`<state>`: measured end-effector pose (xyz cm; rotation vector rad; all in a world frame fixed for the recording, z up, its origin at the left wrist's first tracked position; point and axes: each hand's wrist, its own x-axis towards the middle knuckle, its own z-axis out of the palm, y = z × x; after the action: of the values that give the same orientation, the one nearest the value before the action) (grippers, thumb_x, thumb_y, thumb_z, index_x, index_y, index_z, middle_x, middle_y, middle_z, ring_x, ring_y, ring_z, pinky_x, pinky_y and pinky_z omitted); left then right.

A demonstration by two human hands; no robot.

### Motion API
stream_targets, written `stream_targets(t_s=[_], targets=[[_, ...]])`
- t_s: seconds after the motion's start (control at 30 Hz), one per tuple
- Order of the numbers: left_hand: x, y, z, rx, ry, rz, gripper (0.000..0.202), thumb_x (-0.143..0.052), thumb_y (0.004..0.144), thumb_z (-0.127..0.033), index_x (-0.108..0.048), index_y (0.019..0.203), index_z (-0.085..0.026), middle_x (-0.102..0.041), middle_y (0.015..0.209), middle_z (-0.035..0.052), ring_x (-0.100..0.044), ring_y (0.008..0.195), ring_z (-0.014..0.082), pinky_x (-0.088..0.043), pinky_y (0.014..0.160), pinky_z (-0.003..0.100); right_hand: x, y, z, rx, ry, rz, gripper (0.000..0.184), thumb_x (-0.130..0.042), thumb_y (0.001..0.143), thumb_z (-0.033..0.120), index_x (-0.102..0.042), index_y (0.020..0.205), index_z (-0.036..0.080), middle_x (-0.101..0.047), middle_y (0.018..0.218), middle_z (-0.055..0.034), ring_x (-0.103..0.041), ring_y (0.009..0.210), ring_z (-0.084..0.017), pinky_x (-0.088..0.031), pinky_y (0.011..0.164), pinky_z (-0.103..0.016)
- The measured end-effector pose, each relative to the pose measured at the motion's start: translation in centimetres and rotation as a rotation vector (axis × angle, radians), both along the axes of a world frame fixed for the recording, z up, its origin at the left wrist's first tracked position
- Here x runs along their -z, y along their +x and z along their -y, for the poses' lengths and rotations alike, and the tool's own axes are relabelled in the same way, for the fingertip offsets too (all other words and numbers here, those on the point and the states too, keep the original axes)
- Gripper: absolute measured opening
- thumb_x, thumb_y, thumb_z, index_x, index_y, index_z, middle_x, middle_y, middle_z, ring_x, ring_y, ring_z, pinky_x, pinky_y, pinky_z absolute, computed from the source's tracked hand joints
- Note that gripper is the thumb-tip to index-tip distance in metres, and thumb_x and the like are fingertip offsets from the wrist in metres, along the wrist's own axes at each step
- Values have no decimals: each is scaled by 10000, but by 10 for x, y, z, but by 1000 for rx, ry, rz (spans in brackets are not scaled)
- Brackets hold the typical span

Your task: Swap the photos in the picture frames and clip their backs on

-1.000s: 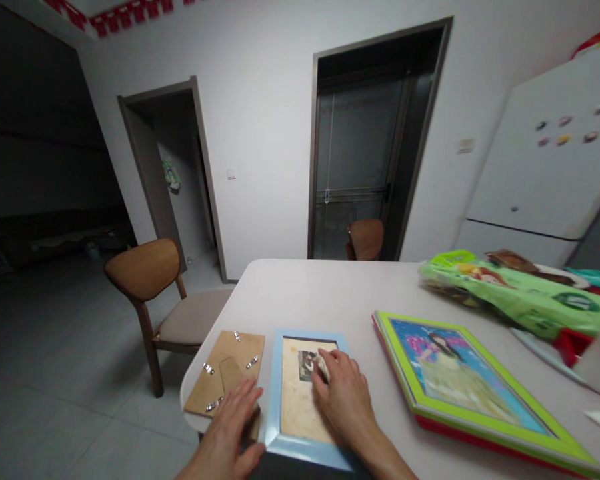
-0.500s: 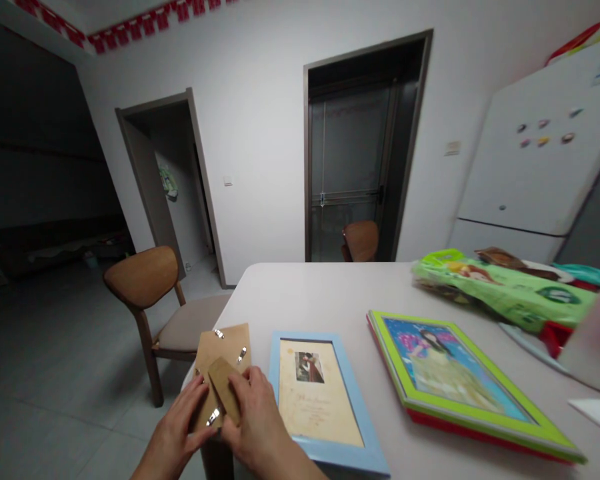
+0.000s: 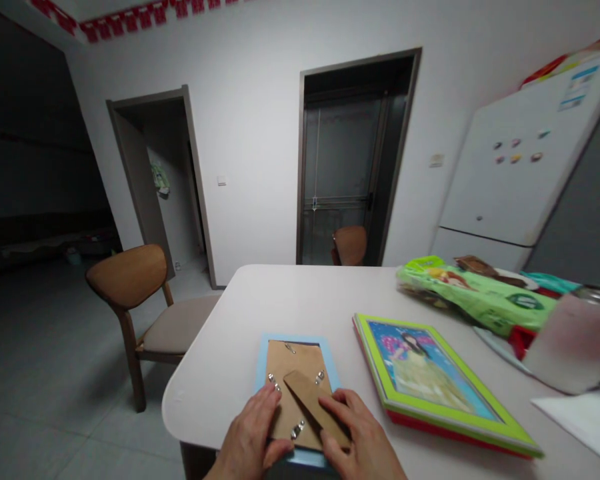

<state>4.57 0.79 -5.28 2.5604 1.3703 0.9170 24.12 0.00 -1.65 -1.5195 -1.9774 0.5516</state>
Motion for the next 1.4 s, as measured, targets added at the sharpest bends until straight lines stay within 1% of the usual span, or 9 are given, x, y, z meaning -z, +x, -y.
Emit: stream_targets(t_s=[0.1, 0.27, 0.37, 0.5, 0.63, 0.8, 0.97, 1.13, 1.4], targets=[[-6, 3, 0, -31, -84, -44, 565, -656, 606, -150, -429, 1123, -114, -521, 1134, 170, -481, 1050, 264, -423, 876, 408, 12, 2, -3, 13, 44, 81, 389, -463, 651, 293, -594, 1004, 196, -523, 1039, -104, -471, 989, -222, -341, 895, -348], [-19, 2, 3, -73, -189, -80, 264, -545, 690, -131, -529, 953, -147, -540, 1120, 122, -474, 1060, 243, -334, 929, 474, 28, 3, -9, 11, 111, 172, 401, -474, 662, 315, -581, 1034, 207, -521, 1080, -104, -436, 1032, -238, -313, 904, -386], [-21, 1, 3, -91, -219, -73, 223, -482, 716, -105, -528, 928, -156, -524, 1139, 117, -458, 1076, 232, -321, 933, 477, 28, 1, -12, -15, 128, 182, 383, -469, 682, 337, -578, 1035, 233, -529, 1071, -91, -442, 1016, -231, -327, 887, -386], [-24, 0, -1, -129, -271, -55, 201, -456, 712, -93, -538, 881, -166, -542, 1105, 101, -466, 1063, 222, -301, 945, 464, 25, -5, -15, -24, 152, 160, 351, -458, 697, 293, -590, 1012, 215, -539, 1040, -94, -453, 986, -213, -346, 873, -351], [-23, -2, 0, -102, -278, -47, 145, -466, 729, -149, -532, 856, -171, -504, 1157, 100, -421, 1108, 222, -265, 963, 467, 25, -6, -18, -38, 170, 172, 314, -449, 718, 309, -604, 977, 222, -533, 1043, -90, -448, 984, -212, -353, 858, -340], [-14, -6, 5, -39, -236, -53, 287, -619, 628, -262, -503, 867, -157, -451, 1209, 137, -357, 1153, 264, -231, 970, 505, 20, -6, -45, -35, 195, 278, 336, -386, 759, 295, -571, 1027, 212, -510, 1043, -96, -443, 959, -212, -353, 828, -339], [-12, -7, 3, -33, -220, -87, 271, -616, 641, -268, -498, 855, -150, -470, 1191, 150, -386, 1135, 265, -252, 962, 511, 17, -8, -74, 27, 189, 434, 302, -371, 751, 228, -590, 959, 213, -505, 945, -92, -445, 867, -210, -354, 770, -330], [-12, -8, 2, -32, -209, -104, 299, -623, 642, -278, -503, 874, -133, -476, 1183, 169, -395, 1127, 273, -262, 960, 511, 21, -7, -77, -18, 184, 374, 275, -351, 743, 179, -598, 862, 167, -478, 877, -81, -449, 846, -177, -339, 788, -286], [-14, -10, 3, -10, -229, -25, 322, -630, 644, -279, -503, 905, -141, -489, 1172, 151, -403, 1122, 262, -254, 967, 500, 22, -6, -74, 16, 187, 360, 285, -353, 739, 180, -594, 890, 151, -498, 903, -87, -468, 846, -176, -349, 778, -291]])
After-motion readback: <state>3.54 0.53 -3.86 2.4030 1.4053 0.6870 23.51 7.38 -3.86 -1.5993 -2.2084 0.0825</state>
